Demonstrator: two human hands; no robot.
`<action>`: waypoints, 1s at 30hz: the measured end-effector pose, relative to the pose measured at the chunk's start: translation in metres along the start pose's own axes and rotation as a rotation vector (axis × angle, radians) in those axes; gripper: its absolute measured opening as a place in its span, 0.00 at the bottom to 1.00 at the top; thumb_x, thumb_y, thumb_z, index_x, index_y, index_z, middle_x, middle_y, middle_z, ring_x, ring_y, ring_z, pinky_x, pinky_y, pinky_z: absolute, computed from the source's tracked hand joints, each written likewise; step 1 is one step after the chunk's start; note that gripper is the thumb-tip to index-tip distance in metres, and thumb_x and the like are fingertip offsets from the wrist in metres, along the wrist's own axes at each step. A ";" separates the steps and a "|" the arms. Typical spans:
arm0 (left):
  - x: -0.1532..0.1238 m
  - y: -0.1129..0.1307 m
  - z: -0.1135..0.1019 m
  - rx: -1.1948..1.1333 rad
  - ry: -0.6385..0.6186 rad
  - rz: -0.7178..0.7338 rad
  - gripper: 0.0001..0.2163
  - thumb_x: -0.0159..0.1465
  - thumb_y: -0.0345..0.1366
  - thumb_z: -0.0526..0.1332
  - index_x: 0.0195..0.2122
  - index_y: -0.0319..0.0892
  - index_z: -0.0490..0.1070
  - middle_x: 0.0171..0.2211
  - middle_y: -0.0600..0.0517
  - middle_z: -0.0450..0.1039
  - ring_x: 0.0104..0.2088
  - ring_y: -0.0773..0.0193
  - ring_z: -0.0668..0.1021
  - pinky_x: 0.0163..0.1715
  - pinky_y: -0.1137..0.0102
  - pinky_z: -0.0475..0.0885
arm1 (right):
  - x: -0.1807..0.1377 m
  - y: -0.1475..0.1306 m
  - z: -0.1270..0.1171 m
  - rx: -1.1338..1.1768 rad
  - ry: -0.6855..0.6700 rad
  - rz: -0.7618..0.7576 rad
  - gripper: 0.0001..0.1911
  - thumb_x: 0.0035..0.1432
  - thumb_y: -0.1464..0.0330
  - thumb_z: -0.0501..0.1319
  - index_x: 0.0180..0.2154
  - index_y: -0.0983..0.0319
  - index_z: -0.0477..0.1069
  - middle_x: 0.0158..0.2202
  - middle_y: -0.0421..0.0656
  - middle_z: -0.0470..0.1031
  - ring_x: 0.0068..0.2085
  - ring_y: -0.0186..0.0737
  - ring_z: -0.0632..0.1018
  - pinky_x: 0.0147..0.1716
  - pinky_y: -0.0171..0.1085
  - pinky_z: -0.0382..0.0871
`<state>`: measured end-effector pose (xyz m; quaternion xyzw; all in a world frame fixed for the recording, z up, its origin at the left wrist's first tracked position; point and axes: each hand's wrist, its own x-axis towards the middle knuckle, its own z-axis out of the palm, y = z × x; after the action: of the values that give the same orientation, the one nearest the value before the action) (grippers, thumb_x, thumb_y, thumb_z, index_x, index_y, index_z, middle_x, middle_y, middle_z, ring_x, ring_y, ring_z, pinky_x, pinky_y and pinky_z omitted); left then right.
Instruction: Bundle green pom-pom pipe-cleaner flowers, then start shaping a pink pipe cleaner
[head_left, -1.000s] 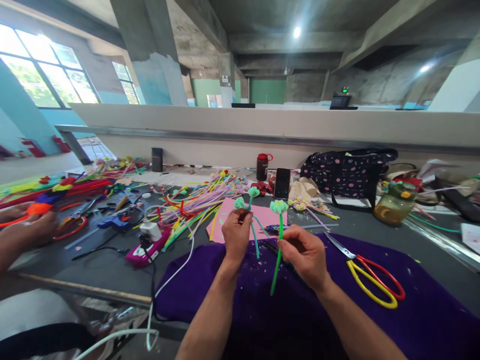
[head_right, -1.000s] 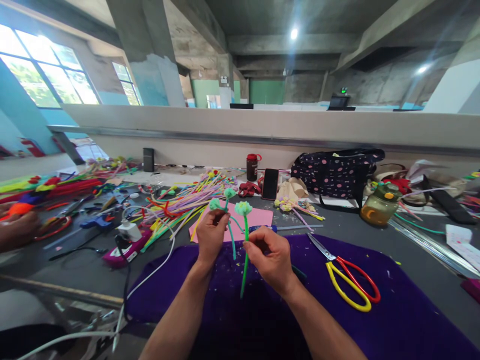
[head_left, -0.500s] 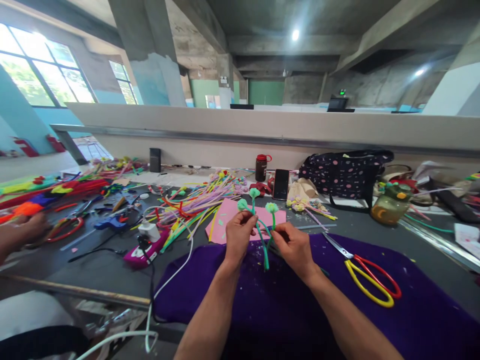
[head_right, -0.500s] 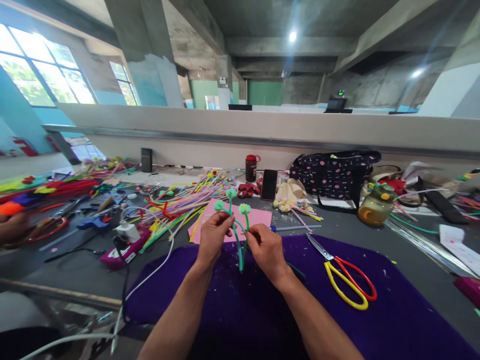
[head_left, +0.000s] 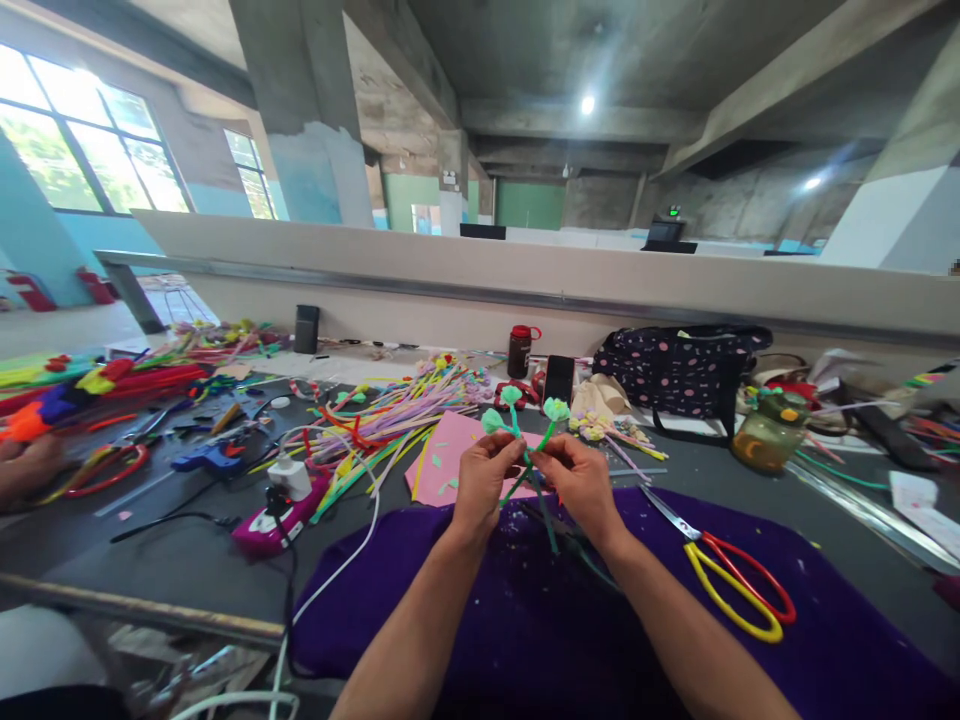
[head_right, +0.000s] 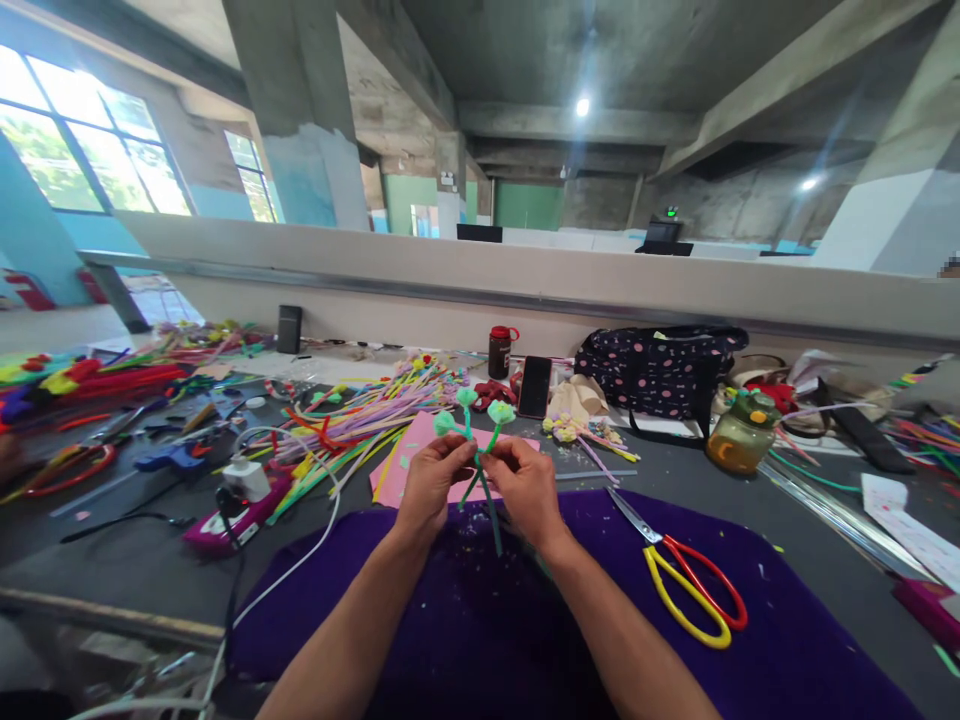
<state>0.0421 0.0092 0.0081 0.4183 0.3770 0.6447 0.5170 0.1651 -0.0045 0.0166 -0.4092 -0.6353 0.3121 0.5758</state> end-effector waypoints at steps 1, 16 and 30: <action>0.002 0.004 0.001 -0.006 -0.013 0.001 0.11 0.45 0.38 0.66 0.25 0.37 0.69 0.20 0.55 0.68 0.21 0.72 0.71 0.22 0.77 0.65 | 0.005 -0.002 0.001 0.020 0.005 -0.008 0.08 0.48 0.64 0.60 0.24 0.62 0.68 0.19 0.36 0.65 0.21 0.31 0.65 0.20 0.31 0.59; -0.005 -0.016 -0.001 0.022 -0.155 -0.033 0.12 0.49 0.40 0.64 0.28 0.38 0.66 0.18 0.57 0.66 0.17 0.73 0.67 0.17 0.78 0.59 | 0.010 0.023 -0.001 0.557 -0.066 0.334 0.08 0.43 0.67 0.64 0.27 0.63 0.67 0.18 0.33 0.63 0.16 0.24 0.59 0.14 0.27 0.50; -0.006 -0.015 0.001 -0.230 -0.122 -0.152 0.12 0.43 0.35 0.68 0.24 0.38 0.66 0.19 0.59 0.67 0.18 0.74 0.70 0.20 0.78 0.65 | 0.011 0.032 -0.001 0.521 -0.060 0.381 0.13 0.38 0.63 0.67 0.25 0.63 0.69 0.21 0.35 0.68 0.20 0.29 0.68 0.20 0.30 0.62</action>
<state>0.0489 0.0064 -0.0060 0.3650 0.2989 0.6162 0.6306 0.1712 0.0205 -0.0059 -0.3502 -0.4626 0.5782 0.5736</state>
